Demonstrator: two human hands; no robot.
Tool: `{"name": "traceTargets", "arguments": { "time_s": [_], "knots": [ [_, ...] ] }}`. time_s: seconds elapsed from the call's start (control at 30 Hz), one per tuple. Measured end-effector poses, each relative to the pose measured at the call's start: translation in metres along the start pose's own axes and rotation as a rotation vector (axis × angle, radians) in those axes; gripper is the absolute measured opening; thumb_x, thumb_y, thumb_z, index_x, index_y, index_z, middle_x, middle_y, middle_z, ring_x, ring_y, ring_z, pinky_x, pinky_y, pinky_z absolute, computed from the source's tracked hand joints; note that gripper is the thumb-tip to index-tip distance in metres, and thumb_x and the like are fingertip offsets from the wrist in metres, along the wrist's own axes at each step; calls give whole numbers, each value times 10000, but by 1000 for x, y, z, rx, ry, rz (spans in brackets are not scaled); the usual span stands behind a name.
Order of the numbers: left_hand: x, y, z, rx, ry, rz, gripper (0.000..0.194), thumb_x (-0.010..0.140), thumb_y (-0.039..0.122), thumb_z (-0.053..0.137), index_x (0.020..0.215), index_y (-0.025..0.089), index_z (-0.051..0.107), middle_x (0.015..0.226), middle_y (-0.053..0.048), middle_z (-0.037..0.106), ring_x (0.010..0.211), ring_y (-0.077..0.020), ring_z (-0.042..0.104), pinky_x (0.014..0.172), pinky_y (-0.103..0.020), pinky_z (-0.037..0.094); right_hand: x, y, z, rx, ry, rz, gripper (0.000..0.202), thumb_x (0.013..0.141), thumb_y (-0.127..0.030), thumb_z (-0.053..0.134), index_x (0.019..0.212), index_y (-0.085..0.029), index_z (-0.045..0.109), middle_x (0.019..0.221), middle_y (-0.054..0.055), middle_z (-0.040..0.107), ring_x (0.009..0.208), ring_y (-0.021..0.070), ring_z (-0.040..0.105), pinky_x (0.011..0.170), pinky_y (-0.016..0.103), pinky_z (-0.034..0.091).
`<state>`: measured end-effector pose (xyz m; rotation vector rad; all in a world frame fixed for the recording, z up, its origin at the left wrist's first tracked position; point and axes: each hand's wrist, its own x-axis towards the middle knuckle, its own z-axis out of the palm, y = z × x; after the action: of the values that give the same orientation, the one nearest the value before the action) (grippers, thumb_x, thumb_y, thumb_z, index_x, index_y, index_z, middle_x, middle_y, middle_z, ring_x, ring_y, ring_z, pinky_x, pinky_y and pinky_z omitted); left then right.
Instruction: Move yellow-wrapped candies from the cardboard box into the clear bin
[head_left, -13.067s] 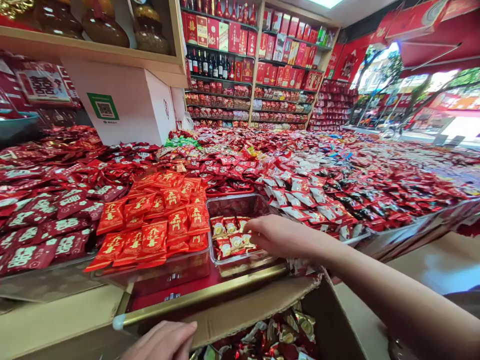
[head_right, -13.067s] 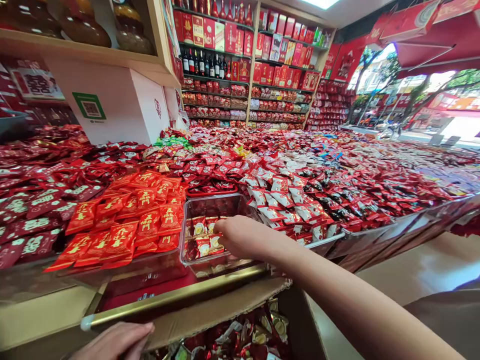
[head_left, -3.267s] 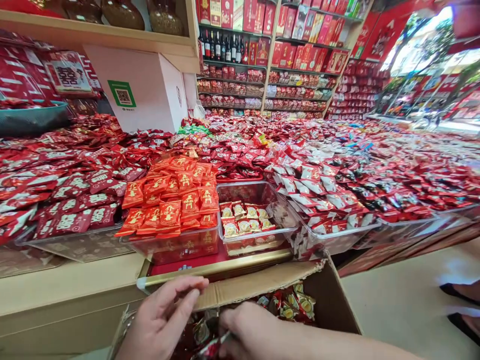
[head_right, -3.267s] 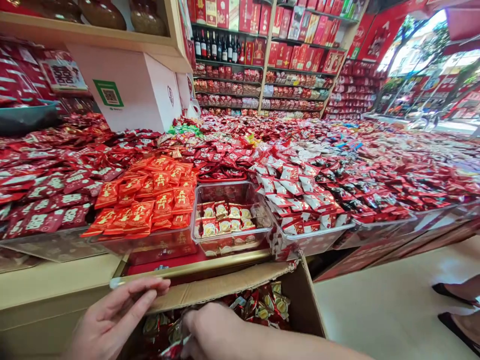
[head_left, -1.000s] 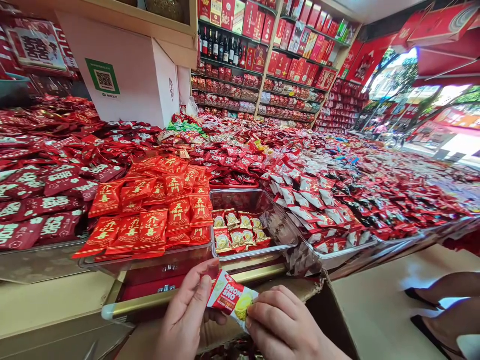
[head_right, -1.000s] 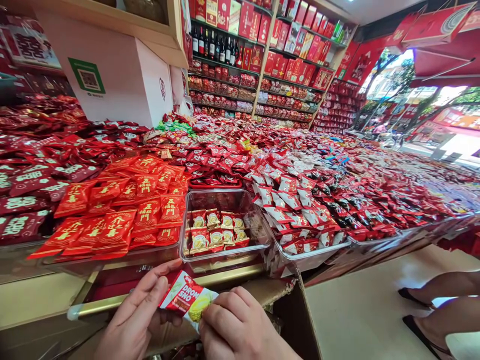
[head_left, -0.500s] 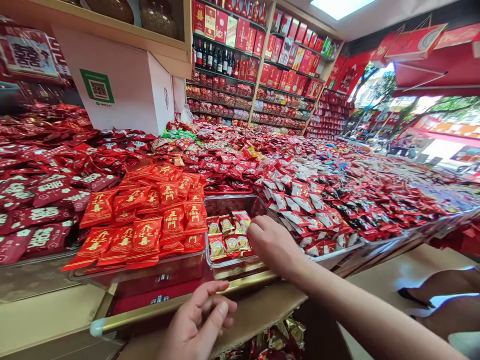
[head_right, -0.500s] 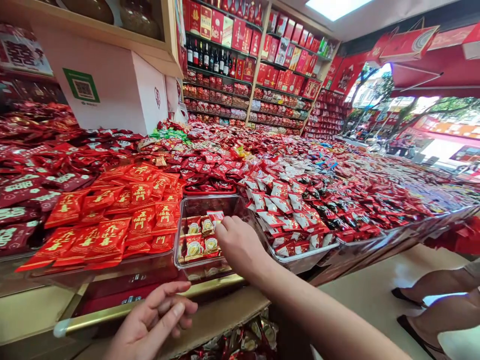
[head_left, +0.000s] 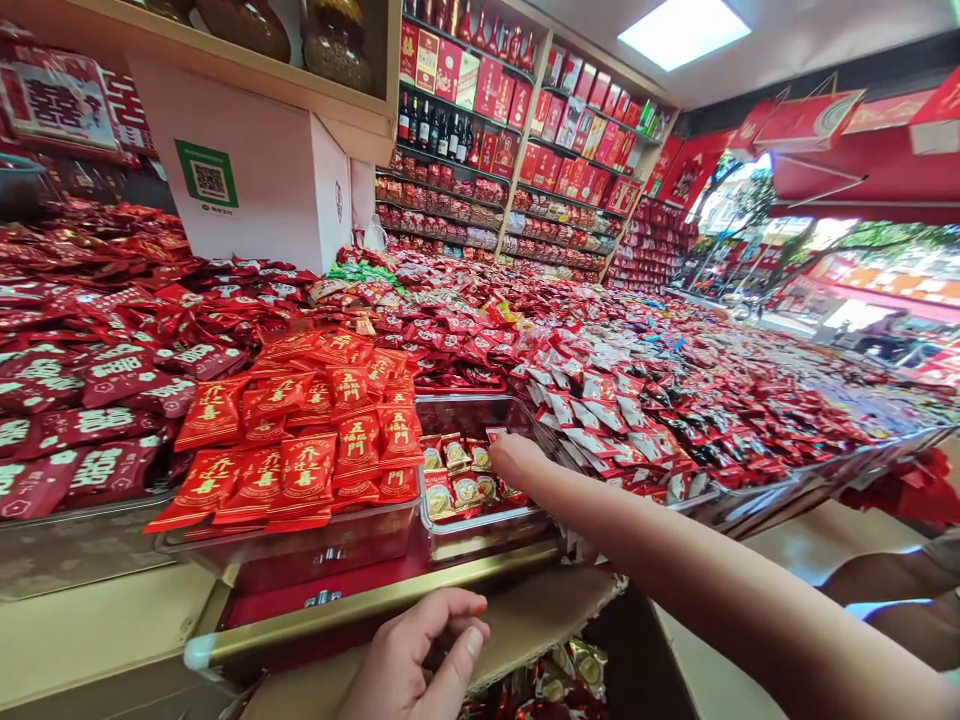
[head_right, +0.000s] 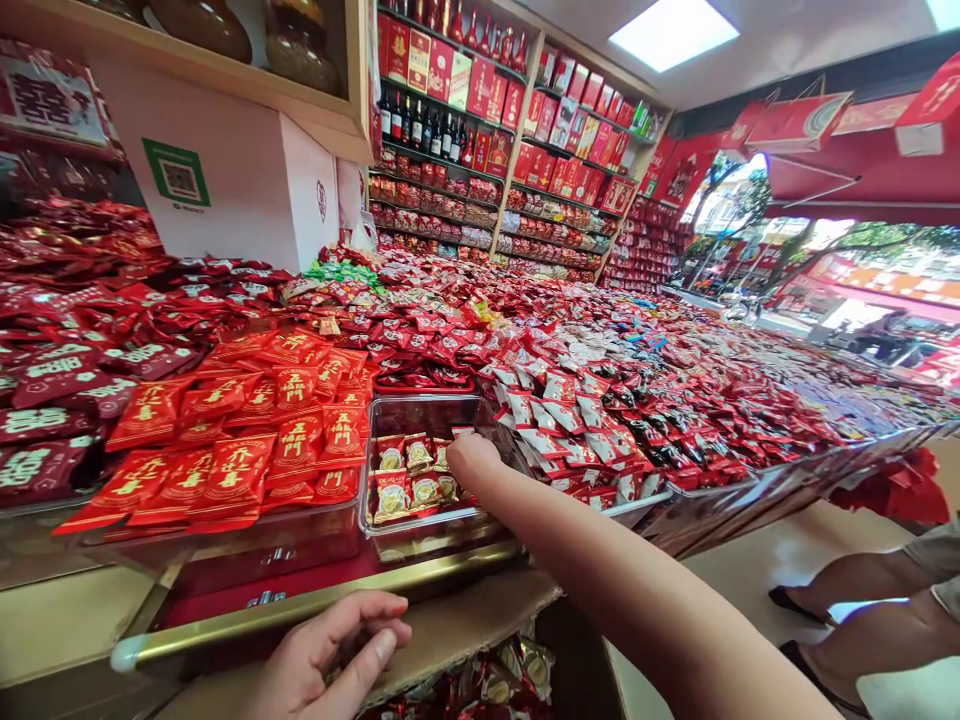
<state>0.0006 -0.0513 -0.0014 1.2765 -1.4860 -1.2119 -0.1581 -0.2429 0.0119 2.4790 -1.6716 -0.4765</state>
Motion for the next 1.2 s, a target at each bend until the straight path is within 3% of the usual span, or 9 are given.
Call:
{"name": "traceTargets", "arguments": {
  "time_s": [0.33, 0.63, 0.73, 0.9, 0.97, 1.0, 1.07, 1.13, 1.2],
  "knots": [
    [-1, 8, 0, 8, -9, -25, 231, 770, 374, 507, 904, 231, 630, 800, -31, 697, 760, -213, 641, 692, -292, 488, -5, 2, -5, 46, 58, 13, 239, 869, -253, 490, 1065, -126, 540, 1040, 75, 581, 898, 175, 580, 757, 364, 500],
    [-1, 11, -3, 38, -23, -28, 219, 778, 374, 507, 901, 235, 624, 826, -37, 706, 791, -229, 652, 734, -333, 503, -3, 7, -5, 101, 64, 33, 212, 875, -262, 474, 1017, -129, 558, 1023, 64, 582, 871, 164, 577, 738, 352, 495],
    [0, 9, -4, 13, -44, -59, 214, 789, 379, 511, 916, 237, 607, 856, -33, 708, 817, -221, 651, 752, -332, 503, -8, 9, -15, 126, 90, 41, 203, 885, -184, 412, 984, -112, 575, 1005, 99, 579, 861, 180, 583, 714, 328, 477],
    [-1, 7, -4, -121, -61, -83, 182, 806, 330, 538, 949, 236, 602, 876, -17, 705, 798, -163, 651, 732, -266, 507, -63, 3, -52, 193, 186, -15, 260, 837, -118, 378, 1010, -121, 572, 1017, 141, 570, 904, 223, 566, 733, 315, 422],
    [-5, 12, -5, -248, -9, -77, 157, 783, 277, 577, 926, 230, 619, 829, -6, 717, 754, -146, 658, 696, -237, 515, -103, 0, -67, 336, 220, -179, 222, 848, -217, 418, 962, -143, 593, 952, 96, 608, 876, 192, 558, 759, 287, 404],
    [-7, 17, -5, -314, 17, -65, 136, 765, 251, 596, 894, 231, 635, 787, 5, 722, 719, -137, 660, 676, -226, 518, -124, -1, -70, 464, 146, -316, 199, 835, -209, 436, 917, -161, 611, 873, 53, 632, 796, 159, 566, 723, 253, 407],
    [-13, 26, -8, -403, -50, -49, 82, 744, 228, 603, 786, 222, 673, 687, 14, 718, 622, -127, 649, 605, -216, 516, -161, -4, -65, 676, -169, -582, 227, 824, -152, 434, 913, -206, 635, 833, -4, 661, 724, 114, 578, 670, 198, 411],
    [-19, 33, -9, -337, -300, -116, 133, 745, 245, 578, 690, 209, 694, 625, -1, 714, 571, -142, 640, 556, -232, 508, -185, -10, -42, 700, -428, -715, 276, 798, -97, 443, 933, -216, 653, 838, 2, 686, 721, 120, 599, 631, 193, 413],
    [-24, 30, -8, -32, -573, -220, 171, 745, 262, 551, 680, 225, 705, 637, -3, 723, 580, -166, 647, 532, -243, 494, -192, -21, -6, 562, -529, -696, 265, 764, -89, 465, 915, -169, 667, 815, 63, 696, 704, 163, 618, 577, 225, 412]
  ]
}}
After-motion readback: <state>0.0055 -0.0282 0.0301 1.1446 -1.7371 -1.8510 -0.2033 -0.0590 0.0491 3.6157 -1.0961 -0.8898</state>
